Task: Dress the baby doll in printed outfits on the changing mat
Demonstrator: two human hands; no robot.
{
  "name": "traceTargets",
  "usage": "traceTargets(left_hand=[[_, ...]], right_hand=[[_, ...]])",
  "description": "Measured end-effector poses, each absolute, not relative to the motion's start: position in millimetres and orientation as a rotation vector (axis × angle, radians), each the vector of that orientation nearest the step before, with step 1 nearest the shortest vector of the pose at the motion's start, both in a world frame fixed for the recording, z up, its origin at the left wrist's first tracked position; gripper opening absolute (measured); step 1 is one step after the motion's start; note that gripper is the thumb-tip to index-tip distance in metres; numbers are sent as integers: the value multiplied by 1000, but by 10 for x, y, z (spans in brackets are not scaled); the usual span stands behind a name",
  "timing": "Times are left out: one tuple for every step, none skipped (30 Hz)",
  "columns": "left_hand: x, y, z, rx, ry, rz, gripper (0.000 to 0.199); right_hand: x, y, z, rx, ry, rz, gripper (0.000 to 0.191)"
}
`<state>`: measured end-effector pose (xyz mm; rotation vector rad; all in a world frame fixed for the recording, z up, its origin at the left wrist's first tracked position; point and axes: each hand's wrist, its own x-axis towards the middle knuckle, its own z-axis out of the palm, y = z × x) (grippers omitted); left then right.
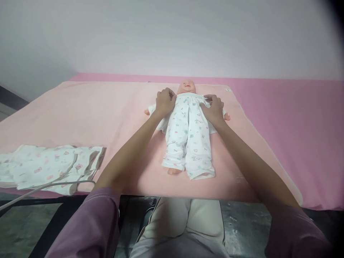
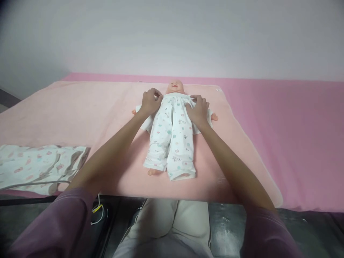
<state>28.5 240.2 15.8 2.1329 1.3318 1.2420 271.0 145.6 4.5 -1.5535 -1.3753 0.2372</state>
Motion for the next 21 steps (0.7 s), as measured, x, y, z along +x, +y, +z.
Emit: traceTargets(left_hand=[[227, 2318, 207, 2143, 1387, 1236, 16], [164, 2190, 260, 2150, 1437, 1222, 15], [95, 2017, 311, 2165, 1470, 1209, 13], [20, 1799, 355, 2204, 1470, 1202, 10], [-62, 1540, 386, 2255, 1452, 1191, 9], [-151, 1247, 400, 2284, 1435, 1185, 10], [-246, 934, 395, 2310, 1410, 1168, 12], [-346, 615, 370, 2322, 1398, 1127, 14], [-445, 306, 325, 2318, 1413, 1066, 16], [-539, 22, 263, 2326, 1424, 978, 18], [-622, -224, 188, 2327, 1436, 889, 22], [-689, -424, 106, 2313, 1447, 825, 26], [-733, -575, 23, 2305, 1442, 777, 31], [-754, -679, -55, 2302, 1437, 743, 35], [-753, -741, -121, 2299, 1437, 726, 37], [-732, -771, -171, 2298, 1440, 719, 36], [-699, -778, -204, 2293, 1451, 724, 32], [-659, -775, -217, 2282, 1468, 741, 26], [-621, -771, -215, 2264, 1486, 771, 20], [-589, -776, -201, 2244, 1505, 812, 16], [-566, -795, -180, 2228, 1521, 861, 14]], right_hand=[[2633, 1344, 177, -1523, -1441, 208, 35], [2541, 1192, 331, -1464, -1524, 191, 37], [2436, 1002, 495, -1374, -1624, 180, 35], [2325, 778, 653, -1280, -1735, 172, 31], [2217, 528, 789, -1197, -1848, 171, 26], [2120, 265, 889, -1133, -1971, 181, 21], [2044, 4, 941, -1094, -2090, 195, 18], [1991, -241, 942, -1080, -2199, 204, 15], [1964, -457, 894, -1088, -2291, 211, 13], [1958, -636, 805, -1121, -2361, 226, 15], [1966, -774, 687, -1160, -2399, 237, 17], [1981, -872, 557, -1193, -2421, 245, 21], [1994, -932, 426, -1214, -2426, 247, 24], [1998, -963, 308, -1225, -2421, 239, 25], [1989, -971, 210, -1232, -2408, 218, 25], [1968, -965, 134, -1238, -2387, 184, 22], [1937, -953, 81, -1241, -2368, 143, 20], [1901, -939, 49, -1240, -2355, 105, 19], [1865, -930, 32, -1229, -2352, 78, 20], [1836, -930, 27, -1210, -2356, 68, 20], [1815, -940, 29, -1188, -2357, 72, 19]])
